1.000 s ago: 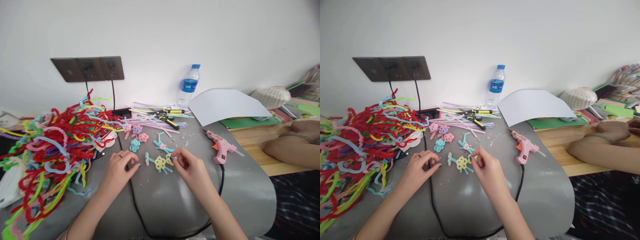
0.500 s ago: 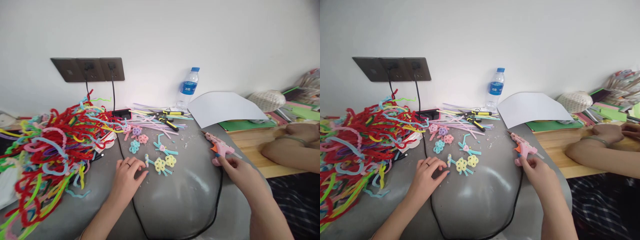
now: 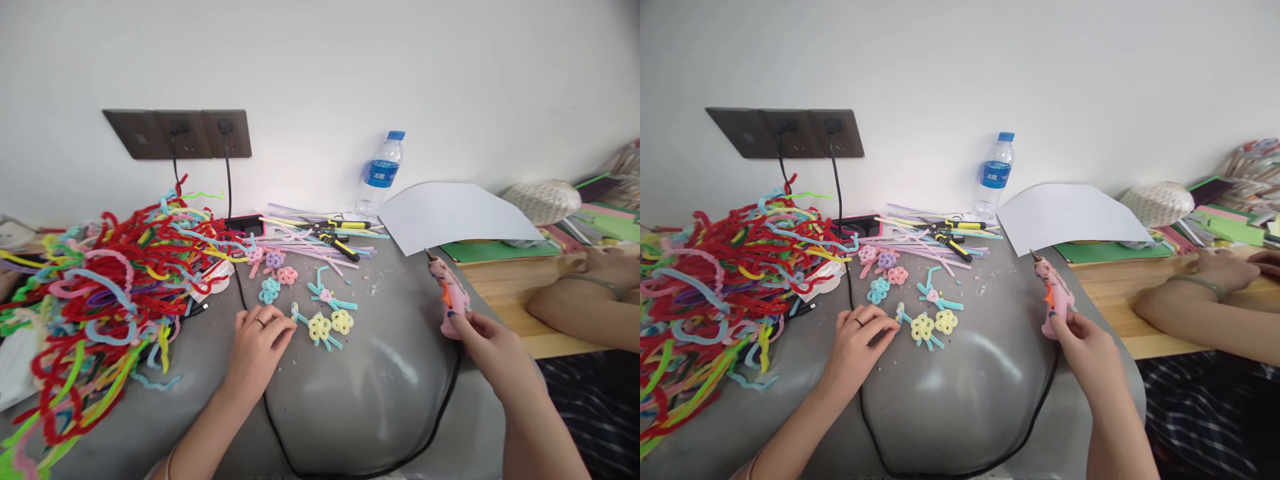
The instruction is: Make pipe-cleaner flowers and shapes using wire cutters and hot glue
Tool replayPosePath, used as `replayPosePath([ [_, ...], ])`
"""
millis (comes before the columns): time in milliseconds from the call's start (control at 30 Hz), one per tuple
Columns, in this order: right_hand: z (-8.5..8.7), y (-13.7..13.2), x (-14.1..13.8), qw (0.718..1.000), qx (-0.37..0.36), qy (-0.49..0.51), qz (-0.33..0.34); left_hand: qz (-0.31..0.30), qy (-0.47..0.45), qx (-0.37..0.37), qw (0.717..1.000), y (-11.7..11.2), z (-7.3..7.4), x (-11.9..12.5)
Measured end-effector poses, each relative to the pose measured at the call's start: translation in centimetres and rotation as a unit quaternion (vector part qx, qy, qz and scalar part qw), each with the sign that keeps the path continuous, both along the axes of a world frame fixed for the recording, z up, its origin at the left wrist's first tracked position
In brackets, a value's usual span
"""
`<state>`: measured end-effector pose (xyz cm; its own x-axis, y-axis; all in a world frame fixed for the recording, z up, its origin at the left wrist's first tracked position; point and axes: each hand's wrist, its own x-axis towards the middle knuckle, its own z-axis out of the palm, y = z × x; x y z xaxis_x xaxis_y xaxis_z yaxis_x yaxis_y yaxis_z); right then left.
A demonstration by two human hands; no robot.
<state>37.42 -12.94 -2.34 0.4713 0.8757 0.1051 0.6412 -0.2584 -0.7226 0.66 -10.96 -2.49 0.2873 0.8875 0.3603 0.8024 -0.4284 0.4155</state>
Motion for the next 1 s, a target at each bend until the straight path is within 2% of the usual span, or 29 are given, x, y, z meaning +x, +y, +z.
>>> replayPosePath([
  [100, 0.3, -0.7, -1.7, 0.991, 0.02, 0.127, -0.044, 0.0, -0.006, 0.001, 1.0, 0.1, 0.0, 0.1],
  [167, 0.5, -1.0, -3.0, 0.977, 0.048, 0.206, -0.033, 0.002, -0.012, 0.004, 1.0, 0.1, 0.1, 0.1],
  [300, 1.4, -1.7, -6.0, 0.933, 0.052, 0.354, 0.043, 0.025, -0.022, 0.0, 0.999, 0.1, 0.2, 0.2],
  [367, 2.1, -2.3, -7.7, 0.911, 0.01, 0.398, 0.107, 0.038, -0.023, -0.009, 0.999, 0.1, 0.2, 0.2],
  [433, 2.8, -2.9, -9.5, 0.893, -0.027, 0.425, 0.145, 0.052, -0.023, -0.019, 0.998, 0.1, 0.1, 0.2],
  [567, 3.9, -3.9, -12.3, 0.887, -0.039, 0.427, 0.169, 0.069, -0.028, -0.032, 0.997, 0.0, 0.0, 0.2],
  [667, 3.9, -4.2, -13.4, 0.886, -0.038, 0.423, 0.186, 0.074, -0.031, -0.044, 0.996, -0.1, 0.1, 0.2],
  [867, 2.4, -4.9, -14.3, 0.887, -0.089, 0.363, 0.27, 0.081, -0.033, -0.058, 0.994, -0.2, 0.0, 0.1],
  [1000, 1.6, -5.2, -15.0, 0.892, -0.116, 0.327, 0.288, 0.085, -0.038, -0.062, 0.994, -0.1, -0.1, 0.1],
])
